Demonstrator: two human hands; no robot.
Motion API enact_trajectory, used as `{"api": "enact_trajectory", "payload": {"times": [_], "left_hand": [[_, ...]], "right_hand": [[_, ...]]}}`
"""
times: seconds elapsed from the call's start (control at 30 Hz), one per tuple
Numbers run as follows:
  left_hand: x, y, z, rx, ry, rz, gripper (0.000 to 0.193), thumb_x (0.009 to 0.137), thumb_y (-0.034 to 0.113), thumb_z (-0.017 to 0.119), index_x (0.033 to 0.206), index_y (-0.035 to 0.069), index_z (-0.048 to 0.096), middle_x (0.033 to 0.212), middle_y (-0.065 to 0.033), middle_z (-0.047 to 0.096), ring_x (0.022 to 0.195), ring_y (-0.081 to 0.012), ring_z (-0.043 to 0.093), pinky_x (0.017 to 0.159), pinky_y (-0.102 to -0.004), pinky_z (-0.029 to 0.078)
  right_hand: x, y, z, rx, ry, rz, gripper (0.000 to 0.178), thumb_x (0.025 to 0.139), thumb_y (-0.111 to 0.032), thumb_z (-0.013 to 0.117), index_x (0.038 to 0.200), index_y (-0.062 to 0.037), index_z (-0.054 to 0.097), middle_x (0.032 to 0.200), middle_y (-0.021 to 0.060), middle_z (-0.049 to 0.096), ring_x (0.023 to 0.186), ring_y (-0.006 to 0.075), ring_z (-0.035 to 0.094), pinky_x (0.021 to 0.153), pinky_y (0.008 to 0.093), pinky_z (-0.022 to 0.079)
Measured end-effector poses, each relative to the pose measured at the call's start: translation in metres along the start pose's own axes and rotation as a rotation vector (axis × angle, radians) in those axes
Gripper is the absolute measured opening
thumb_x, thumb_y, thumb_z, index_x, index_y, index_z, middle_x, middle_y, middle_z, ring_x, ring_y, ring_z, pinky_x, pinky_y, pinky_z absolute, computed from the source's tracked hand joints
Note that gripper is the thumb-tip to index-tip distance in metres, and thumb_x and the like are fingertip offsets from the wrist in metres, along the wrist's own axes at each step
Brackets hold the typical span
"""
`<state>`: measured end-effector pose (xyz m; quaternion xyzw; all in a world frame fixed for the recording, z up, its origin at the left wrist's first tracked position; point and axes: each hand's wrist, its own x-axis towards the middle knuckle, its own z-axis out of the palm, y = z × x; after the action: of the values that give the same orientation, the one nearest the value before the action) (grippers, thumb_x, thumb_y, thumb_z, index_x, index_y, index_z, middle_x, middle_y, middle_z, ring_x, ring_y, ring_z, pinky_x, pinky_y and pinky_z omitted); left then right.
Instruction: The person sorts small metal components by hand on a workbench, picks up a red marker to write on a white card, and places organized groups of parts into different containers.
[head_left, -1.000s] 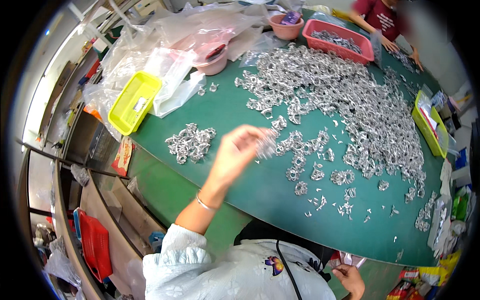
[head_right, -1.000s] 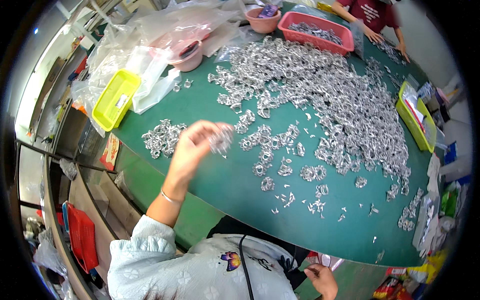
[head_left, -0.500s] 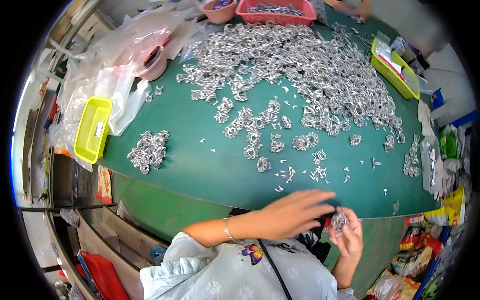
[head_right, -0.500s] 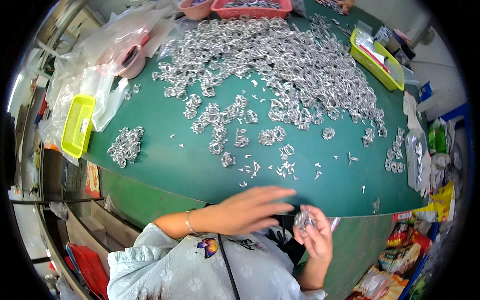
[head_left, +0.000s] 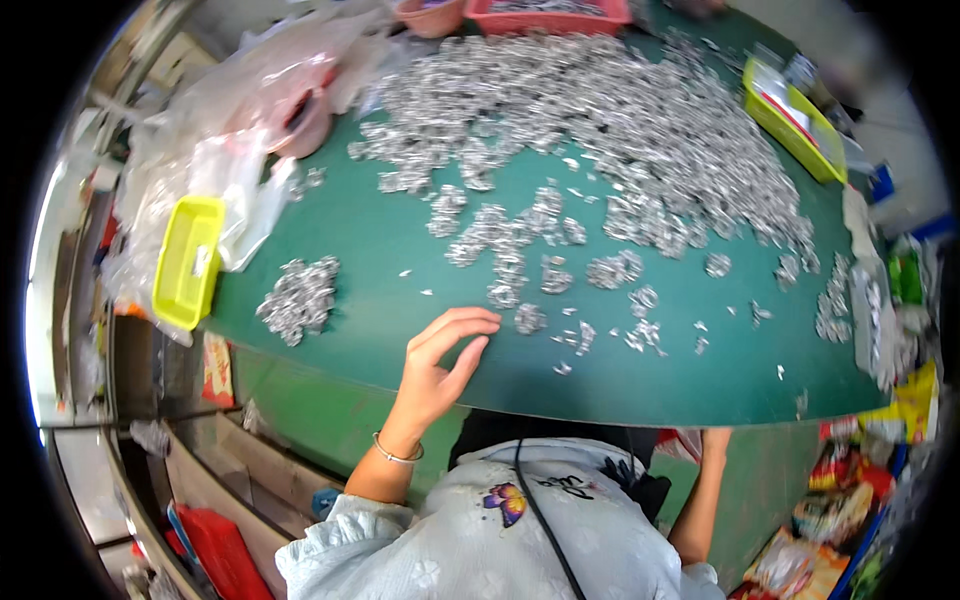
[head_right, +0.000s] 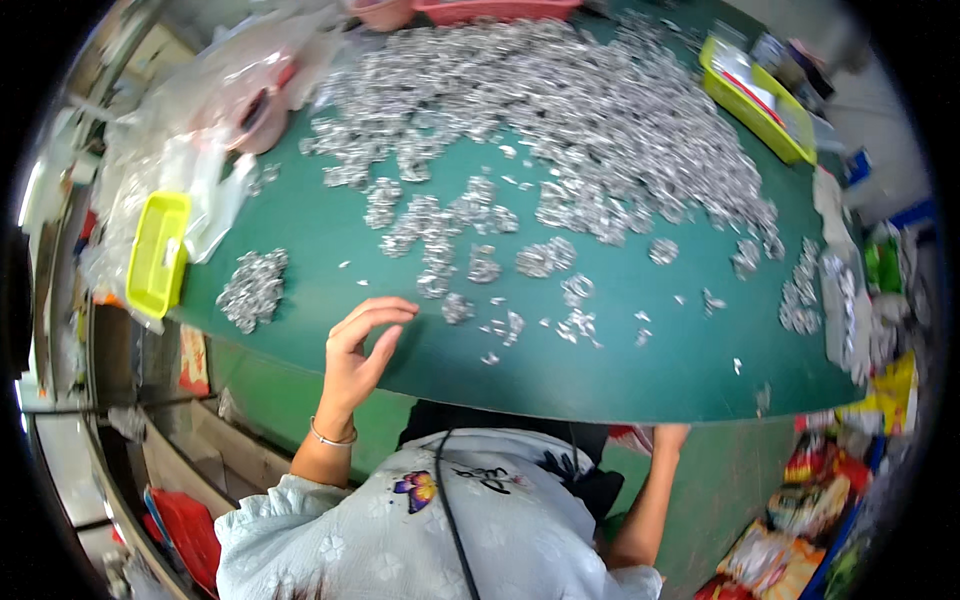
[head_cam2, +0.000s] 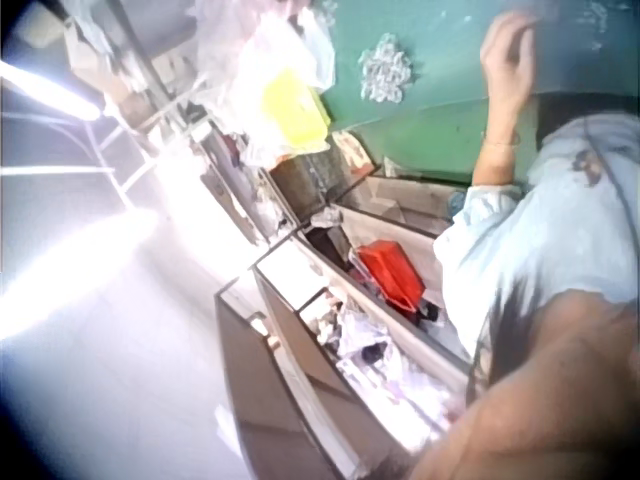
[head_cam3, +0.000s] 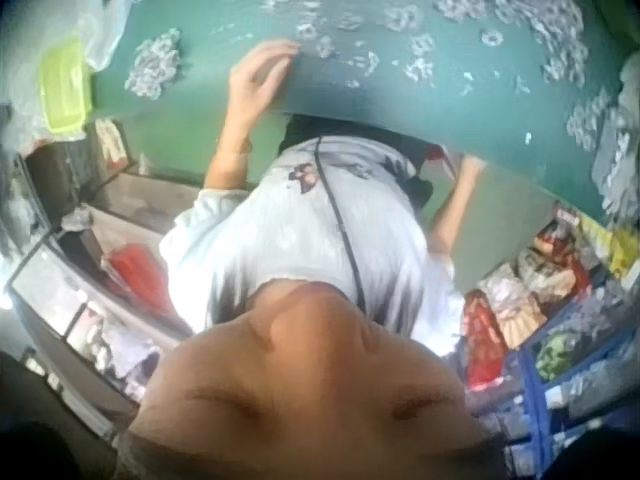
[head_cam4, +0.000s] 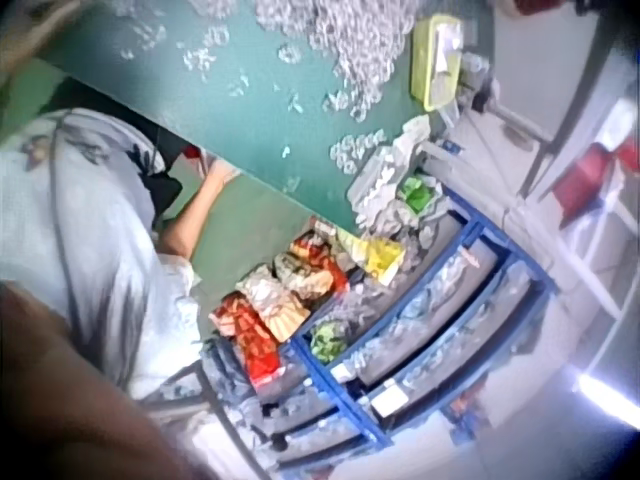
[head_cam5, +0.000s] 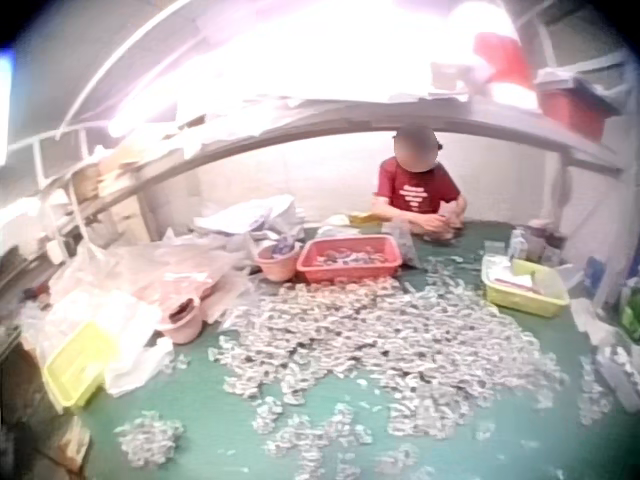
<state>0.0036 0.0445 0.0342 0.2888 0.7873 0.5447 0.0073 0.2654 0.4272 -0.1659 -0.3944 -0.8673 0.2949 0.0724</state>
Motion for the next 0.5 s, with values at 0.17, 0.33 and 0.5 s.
{"api": "enact_trajectory", "payload": {"times": [0.17,0.33,0.5], "left_hand": [[-0.008,-0.026,-0.049,0.397,0.399,-0.042,0.018,0.074,-0.006,0.061,0.092,0.000,0.061,0.097,-0.0123,0.062,0.095,-0.0277,0.058,0.086,-0.0334,0.045],[-0.018,-0.070,-0.107,0.895,0.708,-0.202,0.046,0.072,0.007,0.070,0.114,0.002,0.051,0.116,-0.0140,0.051,0.109,-0.0306,0.047,0.094,-0.0404,0.034],[-0.008,-0.101,-0.126,1.086,0.556,-0.333,0.048,0.071,0.016,0.073,0.112,0.002,0.052,0.112,-0.0127,0.052,0.106,-0.0284,0.048,0.091,-0.0413,0.034]], "right_hand": [[-0.003,0.055,0.025,-0.142,-0.222,-0.065,0.045,0.083,-0.022,0.055,0.122,0.0016,0.048,0.126,0.0194,0.049,0.117,0.0314,0.043,0.099,0.0381,0.032],[-0.003,0.086,0.039,-0.133,-0.145,-0.212,0.039,0.082,-0.016,0.056,0.118,-0.0011,0.052,0.121,0.0192,0.053,0.111,0.0322,0.048,0.095,0.0386,0.037],[0.002,0.106,0.048,0.179,-0.110,-0.168,0.037,0.082,-0.011,0.056,0.117,0.0002,0.052,0.121,0.0195,0.052,0.110,0.0314,0.048,0.095,0.0382,0.037]]}}
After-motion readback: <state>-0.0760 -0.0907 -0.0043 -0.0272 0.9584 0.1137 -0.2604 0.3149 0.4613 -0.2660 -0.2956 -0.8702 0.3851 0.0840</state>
